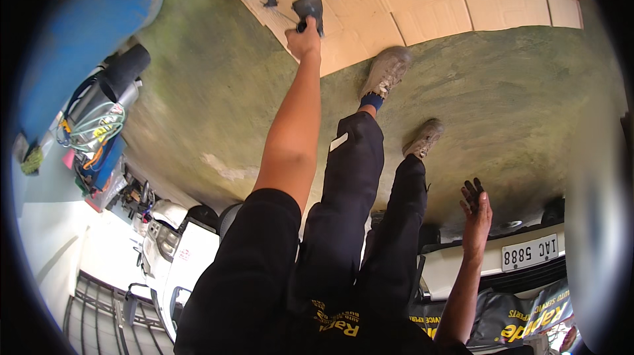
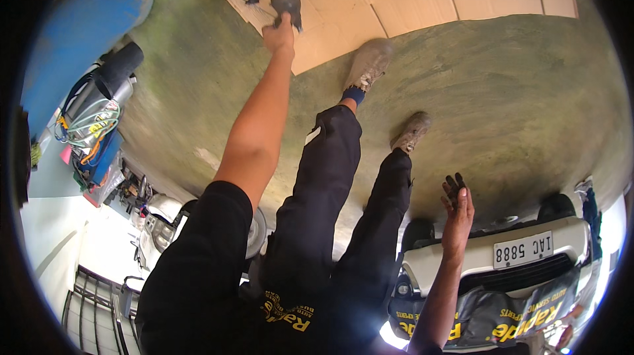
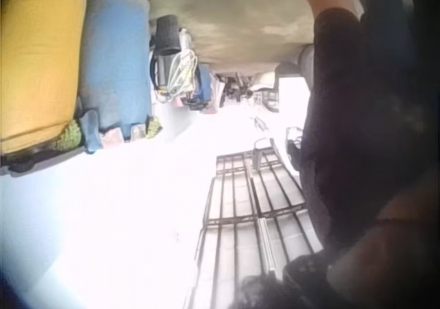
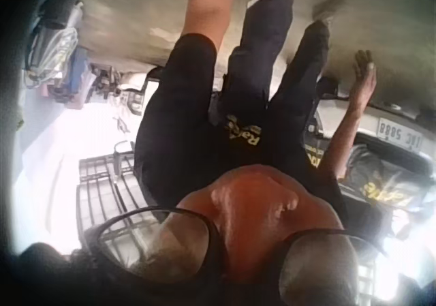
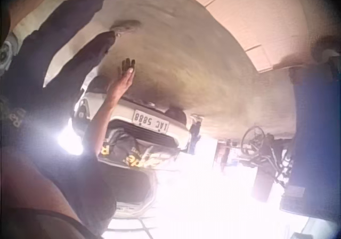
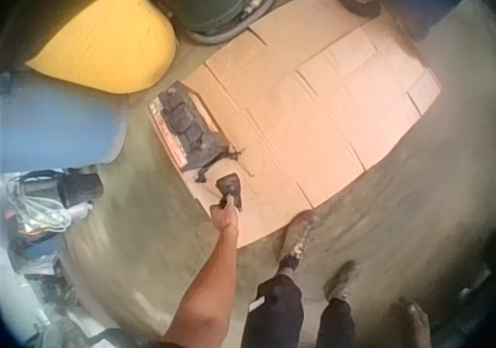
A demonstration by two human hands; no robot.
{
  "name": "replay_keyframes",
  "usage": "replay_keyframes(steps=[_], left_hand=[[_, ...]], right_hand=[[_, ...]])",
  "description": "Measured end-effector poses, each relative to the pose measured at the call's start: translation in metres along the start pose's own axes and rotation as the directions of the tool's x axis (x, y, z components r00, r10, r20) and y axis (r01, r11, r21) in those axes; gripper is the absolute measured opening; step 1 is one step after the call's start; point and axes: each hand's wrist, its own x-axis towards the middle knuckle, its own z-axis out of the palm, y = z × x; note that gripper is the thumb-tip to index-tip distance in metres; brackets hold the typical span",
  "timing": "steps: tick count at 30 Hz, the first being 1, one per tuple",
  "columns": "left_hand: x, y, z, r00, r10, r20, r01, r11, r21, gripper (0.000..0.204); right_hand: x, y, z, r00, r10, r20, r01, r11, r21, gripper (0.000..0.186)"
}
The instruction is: The person works on a car engine with the hood open, using a wrench to loosen and remove a hose. They then wipe their hands and the engine bay with a cloth while another person assists nearby.
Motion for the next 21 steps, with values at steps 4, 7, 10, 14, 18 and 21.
replay_keyframes(steps=[4, 7, 10, 14, 18, 21], left_hand=[[0.016, -0.015, 0.004, 0.959, -0.146, 0.243, 0.189, 0.968, -0.165, 0.113], [-0.002, -0.015, -0.024, 0.839, -0.215, 0.501, 0.397, 0.870, -0.292, 0.120], [-0.018, -0.044, -0.087, 0.740, 0.047, 0.671, 0.543, 0.546, -0.638, 0.109], [-0.066, -0.032, -0.197, 0.643, 0.473, 0.603, 0.628, 0.125, -0.768, 0.104], [-0.118, -0.056, -0.316, 0.561, 0.376, 0.737, 0.402, 0.655, -0.640, 0.098], [-0.138, -0.183, -0.385, 0.738, 0.302, 0.603, -0.411, 0.910, 0.047, 0.093]], right_hand=[[0.025, -0.007, 0.015, 0.999, -0.047, 0.012, 0.048, 0.997, -0.066, 0.063], [0.009, -0.024, 0.022, 0.997, -0.077, 0.010, 0.078, 0.992, -0.097, 0.063], [-0.022, -0.047, 0.035, 0.987, -0.149, 0.063, 0.157, 0.977, -0.143, 0.062], [-0.079, -0.070, 0.035, 0.948, -0.304, 0.092, 0.316, 0.933, -0.174, 0.062], [-0.131, -0.049, 0.008, 0.885, -0.456, 0.096, 0.466, 0.854, -0.234, 0.064], [-0.146, 0.014, -0.026, 0.848, -0.525, 0.073, 0.507, 0.763, -0.400, 0.056]])
